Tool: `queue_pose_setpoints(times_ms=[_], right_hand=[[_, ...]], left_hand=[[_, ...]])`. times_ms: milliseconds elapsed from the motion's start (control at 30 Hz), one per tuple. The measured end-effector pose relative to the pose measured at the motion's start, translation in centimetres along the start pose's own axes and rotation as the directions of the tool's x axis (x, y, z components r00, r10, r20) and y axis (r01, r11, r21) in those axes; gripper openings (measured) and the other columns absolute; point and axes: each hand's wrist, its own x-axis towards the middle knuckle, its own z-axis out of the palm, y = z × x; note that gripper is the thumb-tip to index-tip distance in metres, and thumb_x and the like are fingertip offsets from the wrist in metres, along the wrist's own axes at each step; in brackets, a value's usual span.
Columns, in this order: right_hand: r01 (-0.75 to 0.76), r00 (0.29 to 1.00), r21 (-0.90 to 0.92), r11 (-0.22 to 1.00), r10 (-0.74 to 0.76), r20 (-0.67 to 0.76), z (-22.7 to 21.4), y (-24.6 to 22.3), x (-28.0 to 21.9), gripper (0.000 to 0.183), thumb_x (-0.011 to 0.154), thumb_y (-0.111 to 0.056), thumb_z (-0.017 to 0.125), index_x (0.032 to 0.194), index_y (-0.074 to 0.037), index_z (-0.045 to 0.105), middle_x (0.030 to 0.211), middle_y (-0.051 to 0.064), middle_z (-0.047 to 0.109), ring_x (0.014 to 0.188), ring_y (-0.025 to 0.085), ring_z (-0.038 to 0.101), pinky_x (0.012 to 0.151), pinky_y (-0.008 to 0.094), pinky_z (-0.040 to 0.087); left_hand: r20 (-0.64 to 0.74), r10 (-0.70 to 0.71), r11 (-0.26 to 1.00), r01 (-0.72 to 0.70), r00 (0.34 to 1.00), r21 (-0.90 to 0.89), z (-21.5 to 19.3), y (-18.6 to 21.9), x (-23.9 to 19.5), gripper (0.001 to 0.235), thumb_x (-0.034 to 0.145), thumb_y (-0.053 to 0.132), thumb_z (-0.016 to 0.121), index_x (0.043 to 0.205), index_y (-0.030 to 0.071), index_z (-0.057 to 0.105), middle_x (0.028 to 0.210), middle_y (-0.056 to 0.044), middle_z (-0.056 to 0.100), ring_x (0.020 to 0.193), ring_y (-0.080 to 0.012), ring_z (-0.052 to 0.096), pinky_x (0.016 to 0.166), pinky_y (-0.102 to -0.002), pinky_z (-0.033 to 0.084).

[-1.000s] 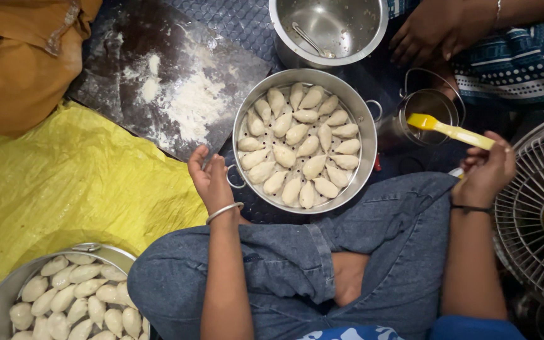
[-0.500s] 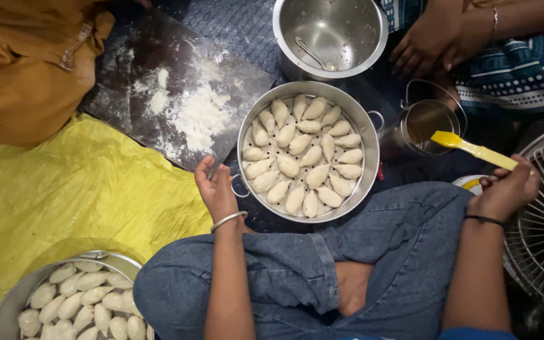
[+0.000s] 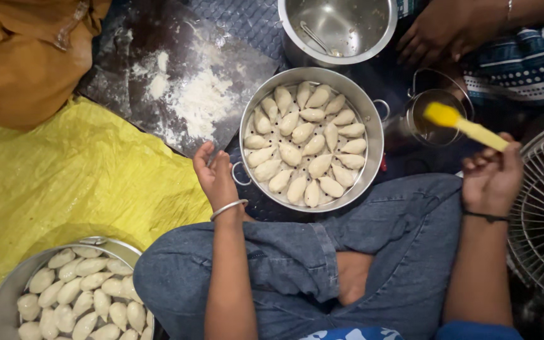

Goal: The person applies liquid to dumplings in a metal steamer tray using a small brush, then moves the tray to reach another tray underneath.

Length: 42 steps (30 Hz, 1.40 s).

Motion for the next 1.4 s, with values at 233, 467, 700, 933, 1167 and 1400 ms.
queue_pose_setpoints(times_ms=[233,467,700,933,1167,1400], right_hand=[[-0.215,0.898,-0.358,0.909,0.327,0.293,12.7,4.8,-5.5,0.028,0.113,-0.028,0.051,0.122,-0.005,0.063,0.081,0.002,0.061,0.064,0.010,0.051,0.058,0.025,0.042],[-0.131,0.646,-0.673,0.728,0.578,0.498,17.3,10.9,-6.3,0.033,0.109,-0.033,0.051,0.120,-0.006,0.067,0.078,0.000,0.065,0.061,0.003,0.050,0.056,0.018,0.040],[-0.049,0.759,-0.720,0.692,0.495,0.424,16.9,13.3,-3.4,0.032,0.109,-0.034,0.050,0.117,-0.008,0.068,0.077,-0.005,0.060,0.063,0.001,0.049,0.057,0.017,0.039],[-0.087,0.756,-0.680,0.728,0.493,0.431,16.9,13.0,-3.8,0.032,0.109,-0.033,0.051,0.114,-0.008,0.069,0.076,-0.004,0.061,0.065,0.002,0.052,0.058,0.017,0.041],[-0.049,0.686,-0.718,0.694,0.546,0.481,16.7,16.0,-5.1,0.031,0.108,-0.034,0.051,0.113,-0.009,0.069,0.075,-0.005,0.059,0.064,0.002,0.052,0.059,0.017,0.043],[-0.041,0.846,-0.661,0.749,0.378,0.376,16.3,14.1,-2.4,0.032,0.110,-0.034,0.051,0.117,-0.008,0.069,0.079,-0.006,0.060,0.070,0.002,0.051,0.064,0.017,0.041]], left_hand=[[0.018,0.008,1.000,-0.008,1.000,0.005,0.4,0.7,-0.3,0.045,0.095,0.012,0.063,0.138,0.008,0.049,0.129,-0.005,0.056,0.107,-0.0116,0.056,0.090,-0.028,0.048],[0.032,-0.016,1.000,0.017,0.999,-0.009,0.4,0.7,-0.4,0.044,0.097,0.012,0.061,0.139,0.008,0.049,0.128,-0.005,0.058,0.104,-0.0107,0.056,0.089,-0.028,0.047],[0.042,-0.008,1.000,0.008,0.999,-0.019,0.2,0.5,-0.2,0.043,0.097,0.010,0.062,0.138,0.007,0.050,0.132,-0.004,0.055,0.102,-0.0096,0.054,0.086,-0.026,0.046],[0.079,0.005,1.000,-0.007,0.997,0.020,0.3,0.2,-0.2,0.044,0.098,0.009,0.061,0.140,0.006,0.049,0.137,-0.006,0.053,0.108,-0.0112,0.055,0.091,-0.027,0.047],[0.091,0.004,0.999,-0.008,0.996,0.047,0.2,0.4,-0.4,0.042,0.098,0.008,0.060,0.139,0.005,0.050,0.139,-0.008,0.054,0.114,-0.0126,0.055,0.095,-0.026,0.047],[0.103,-0.018,0.999,0.015,0.995,0.029,0.1,-0.3,-0.2,0.042,0.098,0.007,0.061,0.139,0.004,0.052,0.136,-0.012,0.055,0.110,-0.0147,0.054,0.094,-0.028,0.047]])
